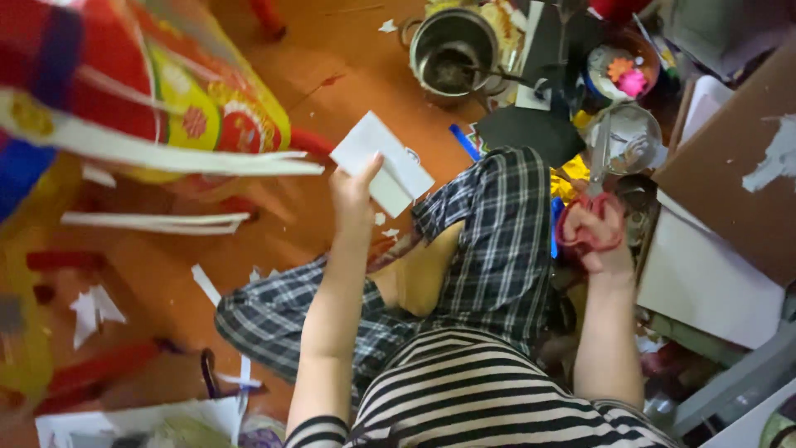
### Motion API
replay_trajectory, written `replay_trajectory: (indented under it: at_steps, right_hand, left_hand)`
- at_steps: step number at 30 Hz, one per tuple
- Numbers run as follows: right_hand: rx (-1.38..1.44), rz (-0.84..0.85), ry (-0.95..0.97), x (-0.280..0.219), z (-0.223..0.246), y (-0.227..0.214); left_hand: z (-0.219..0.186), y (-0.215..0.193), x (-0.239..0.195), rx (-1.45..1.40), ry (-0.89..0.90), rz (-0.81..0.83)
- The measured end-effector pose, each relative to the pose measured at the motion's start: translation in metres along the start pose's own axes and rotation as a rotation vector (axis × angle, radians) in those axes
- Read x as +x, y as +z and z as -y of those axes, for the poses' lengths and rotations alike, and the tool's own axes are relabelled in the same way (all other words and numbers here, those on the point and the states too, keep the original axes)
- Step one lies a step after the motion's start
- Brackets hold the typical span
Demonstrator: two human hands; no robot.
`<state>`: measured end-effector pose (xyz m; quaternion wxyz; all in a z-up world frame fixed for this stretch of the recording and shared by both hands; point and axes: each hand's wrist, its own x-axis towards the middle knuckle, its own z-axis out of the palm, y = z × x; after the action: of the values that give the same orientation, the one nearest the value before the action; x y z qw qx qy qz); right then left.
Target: Assembling a traditional paper lantern by cutting paper strips and gluing them to a frame
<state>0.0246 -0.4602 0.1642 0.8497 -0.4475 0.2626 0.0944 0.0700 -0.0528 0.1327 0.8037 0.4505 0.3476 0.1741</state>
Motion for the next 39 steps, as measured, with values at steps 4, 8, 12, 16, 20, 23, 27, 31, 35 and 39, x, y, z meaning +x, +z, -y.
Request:
replay_trajectory:
  at_steps: [4,8,12,16,20,23,27,31,35,39]
  right_hand:
    - [-0.237,0.175,-0.186,-0.003,-0.056,0.050]
    - [-0.152,0.426,-0.273,0.001,-0.100,0.122]
    - [-0.259,0.345,-0.366,-0.007,-0.115,0.168]
    - [-0.571,0.376,-0.529,0.016,-0.101,0.160]
    - [-1.133,0.526,-0.652,-0.015,-0.072,0.181]
    - [-1.254,0.609,-0.676,-0.029,-0.064,0.198]
    - [-1.121,0.679,-0.677,-0.010,-0.057,0.199]
    - [-0.691,0.507,-0.610,0.000,-0.056,0.183]
    - [-0.553,0.498,-0.256,-0.011,-0.094,0.152]
    - [-0.722,0.764,-0.340,-0.032,-0.139,0.125]
  left_hand:
    - [0.001,0.014,-0.019,0.008,-0.004,0.038]
    - [0.000,0.018,-0.053,0.052,0.031,0.069]
    - [-0.016,0.006,-0.070,0.039,0.042,0.057]
    - [-0.060,-0.034,-0.055,0.448,0.493,0.312]
    - [-0.086,-0.036,-0.058,1.141,0.977,0.720]
    - [-0.072,-0.039,-0.061,1.446,0.902,0.864]
    - [-0.073,-0.047,-0.048,1.407,0.783,0.902]
    - [-0.081,-0.040,-0.038,1.027,0.501,0.512]
    - [-0.085,-0.020,-0.013,0.540,0.441,0.177]
    - [-0.056,-0.002,0.014,0.421,0.539,0.030]
